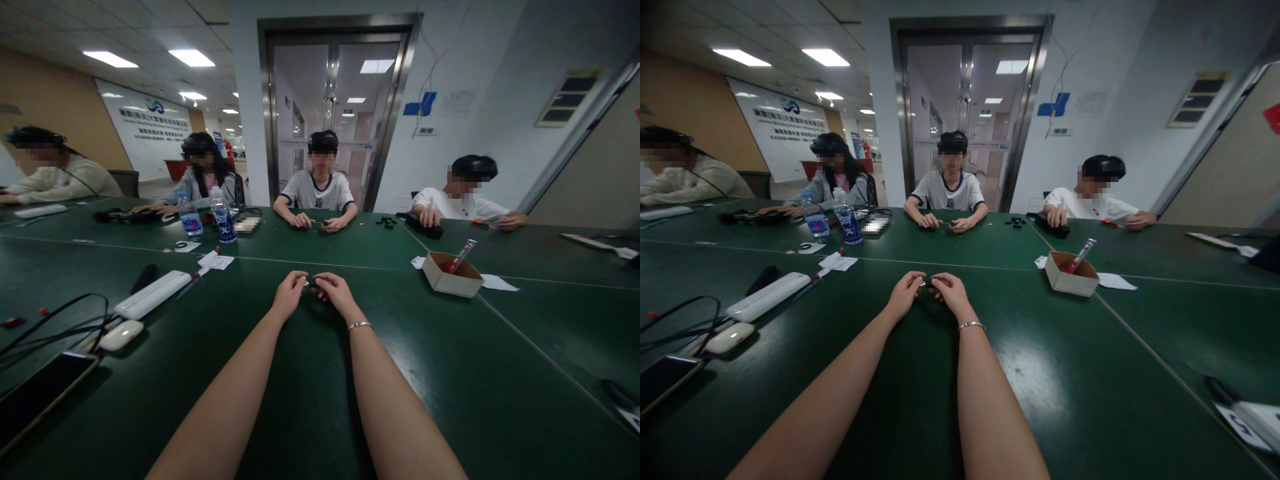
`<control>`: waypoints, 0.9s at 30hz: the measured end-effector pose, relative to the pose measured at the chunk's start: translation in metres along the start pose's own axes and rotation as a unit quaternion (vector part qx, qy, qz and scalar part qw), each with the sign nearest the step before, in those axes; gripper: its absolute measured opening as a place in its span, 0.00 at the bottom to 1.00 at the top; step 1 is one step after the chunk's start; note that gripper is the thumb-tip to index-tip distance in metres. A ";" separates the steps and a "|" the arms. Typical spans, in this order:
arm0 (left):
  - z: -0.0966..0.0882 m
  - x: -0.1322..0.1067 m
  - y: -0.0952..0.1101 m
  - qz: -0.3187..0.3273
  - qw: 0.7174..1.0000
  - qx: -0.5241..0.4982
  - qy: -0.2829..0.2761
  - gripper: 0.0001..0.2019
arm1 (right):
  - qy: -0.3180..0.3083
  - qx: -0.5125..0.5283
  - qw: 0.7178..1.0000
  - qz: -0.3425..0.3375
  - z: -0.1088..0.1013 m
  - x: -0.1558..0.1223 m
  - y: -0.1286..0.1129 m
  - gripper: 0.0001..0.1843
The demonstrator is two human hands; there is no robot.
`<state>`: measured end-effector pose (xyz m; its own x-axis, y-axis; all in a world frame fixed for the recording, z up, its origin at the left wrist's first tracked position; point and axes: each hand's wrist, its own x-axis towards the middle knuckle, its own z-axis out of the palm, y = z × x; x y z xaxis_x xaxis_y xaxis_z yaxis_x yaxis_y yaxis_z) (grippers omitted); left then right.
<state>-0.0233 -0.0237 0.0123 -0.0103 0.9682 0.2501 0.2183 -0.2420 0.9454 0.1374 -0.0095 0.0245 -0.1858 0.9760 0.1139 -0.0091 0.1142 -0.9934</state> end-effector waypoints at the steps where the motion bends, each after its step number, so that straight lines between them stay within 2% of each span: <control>1: 0.000 0.000 -0.001 -0.001 1.000 0.000 0.007 0.14 | 0.003 -0.003 1.000 0.000 0.001 -0.001 0.000 0.13; 4: 0.000 -0.001 -0.002 0.003 1.000 0.002 0.012 0.13 | 0.017 -0.008 1.000 0.005 0.004 -0.004 0.001 0.13; 10: 0.006 -0.006 0.008 0.081 0.996 0.033 0.026 0.13 | 0.047 0.008 0.999 0.003 0.004 -0.007 0.006 0.16; 17: 0.009 -0.010 0.012 0.105 0.994 0.038 0.020 0.16 | 0.046 0.028 0.998 0.014 0.004 -0.010 0.005 0.17; 21: 0.009 -0.008 0.007 0.081 0.997 -0.002 0.007 0.21 | 0.034 0.030 0.999 0.016 0.002 -0.010 0.005 0.20; 27: 0.008 -0.009 0.006 0.001 0.998 -0.059 0.006 0.25 | 0.029 0.047 0.998 0.008 0.000 -0.011 0.006 0.22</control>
<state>-0.0141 -0.0333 0.0142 -0.0213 0.9669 0.2542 0.1019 -0.2508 0.9627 0.1390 -0.0197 0.0169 -0.1301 0.9869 0.0957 -0.0983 0.0832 -0.9917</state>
